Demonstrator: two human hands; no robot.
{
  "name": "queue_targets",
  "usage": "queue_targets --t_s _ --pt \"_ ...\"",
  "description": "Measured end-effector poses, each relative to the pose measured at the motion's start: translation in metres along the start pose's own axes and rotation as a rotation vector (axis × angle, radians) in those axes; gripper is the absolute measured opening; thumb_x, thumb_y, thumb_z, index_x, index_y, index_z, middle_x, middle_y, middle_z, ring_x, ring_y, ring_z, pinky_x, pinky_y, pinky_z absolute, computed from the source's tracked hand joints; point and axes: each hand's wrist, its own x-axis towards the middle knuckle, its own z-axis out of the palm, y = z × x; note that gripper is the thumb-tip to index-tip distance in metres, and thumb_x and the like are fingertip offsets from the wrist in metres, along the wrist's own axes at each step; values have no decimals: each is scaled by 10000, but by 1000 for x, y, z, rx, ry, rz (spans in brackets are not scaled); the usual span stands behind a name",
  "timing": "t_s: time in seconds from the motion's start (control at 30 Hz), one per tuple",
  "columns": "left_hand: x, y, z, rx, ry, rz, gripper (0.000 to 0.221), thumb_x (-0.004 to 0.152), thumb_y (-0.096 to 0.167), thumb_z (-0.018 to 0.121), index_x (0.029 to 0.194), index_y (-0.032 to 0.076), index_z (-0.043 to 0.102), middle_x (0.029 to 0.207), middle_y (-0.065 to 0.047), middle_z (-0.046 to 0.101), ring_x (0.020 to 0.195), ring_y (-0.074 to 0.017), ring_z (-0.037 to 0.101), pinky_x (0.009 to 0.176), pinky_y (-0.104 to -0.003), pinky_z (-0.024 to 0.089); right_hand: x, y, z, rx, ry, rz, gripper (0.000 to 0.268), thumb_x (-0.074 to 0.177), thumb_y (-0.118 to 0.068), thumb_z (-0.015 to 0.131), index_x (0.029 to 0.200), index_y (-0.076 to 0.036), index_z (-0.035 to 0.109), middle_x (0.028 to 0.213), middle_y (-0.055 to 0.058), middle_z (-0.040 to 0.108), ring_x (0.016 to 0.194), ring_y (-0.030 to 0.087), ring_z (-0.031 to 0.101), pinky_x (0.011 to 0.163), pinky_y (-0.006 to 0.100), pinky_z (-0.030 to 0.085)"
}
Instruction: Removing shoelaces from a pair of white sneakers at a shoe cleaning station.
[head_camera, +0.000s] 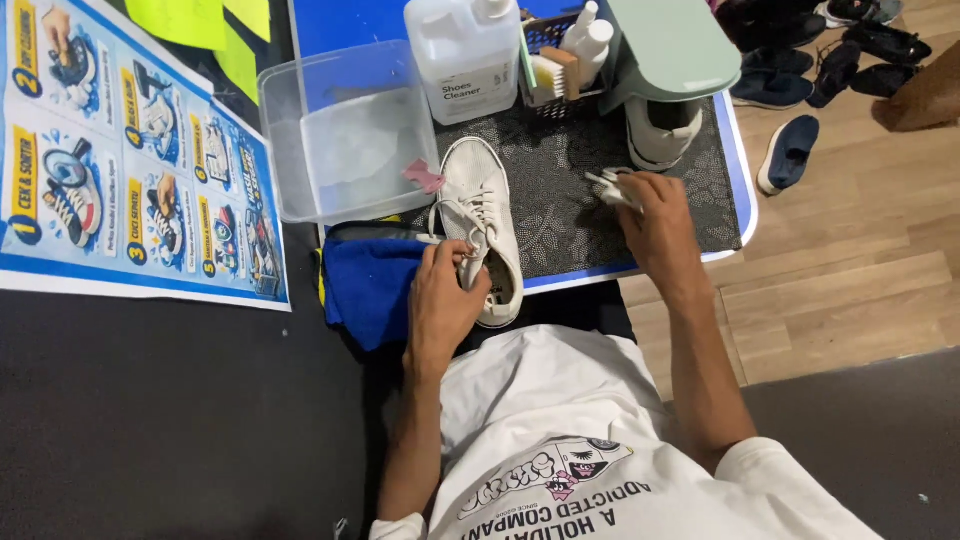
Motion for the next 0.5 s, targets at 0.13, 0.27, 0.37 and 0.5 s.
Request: queue_targets --t_s 0.13,0.27,0.37,0.5 --pt "-5 -5 5 -89 67 67 272 887 131 609 1132 12 606 1016 -230 634 968 -449 706 717 -471 609 -9 -51 -24 -168 -80 -6 483 841 -91 831 1301 -118 688 1399 173 621 1332 388 451 1051 559 338" --pt "-8 -15 33 -166 252 225 277 792 97 646 1064 73 600 919 -188 648 880 -412 719 678 -456 599 -5 -92 -18 324 -191 -105 446 880 -224 774 1303 -139 660 1241 95 696 1136 313 635 988 477 444" --pt "-8 -17 46 -252 254 274 269 784 74 648 1045 89 588 908 -171 643 863 -374 726 608 -390 606 8 -110 -11 394 -263 -65 384 913 -218 748 1267 -96 666 1119 123 708 916 314 701 848 479 526" --pt "-17 -18 51 -216 274 350 127 822 103 687 860 114 566 799 -81 574 787 -328 715 540 -365 616 13 -111 -6 418 -301 19 139 908 -91 725 1040 -83 770 864 111 715 786 302 715 680 416 573"
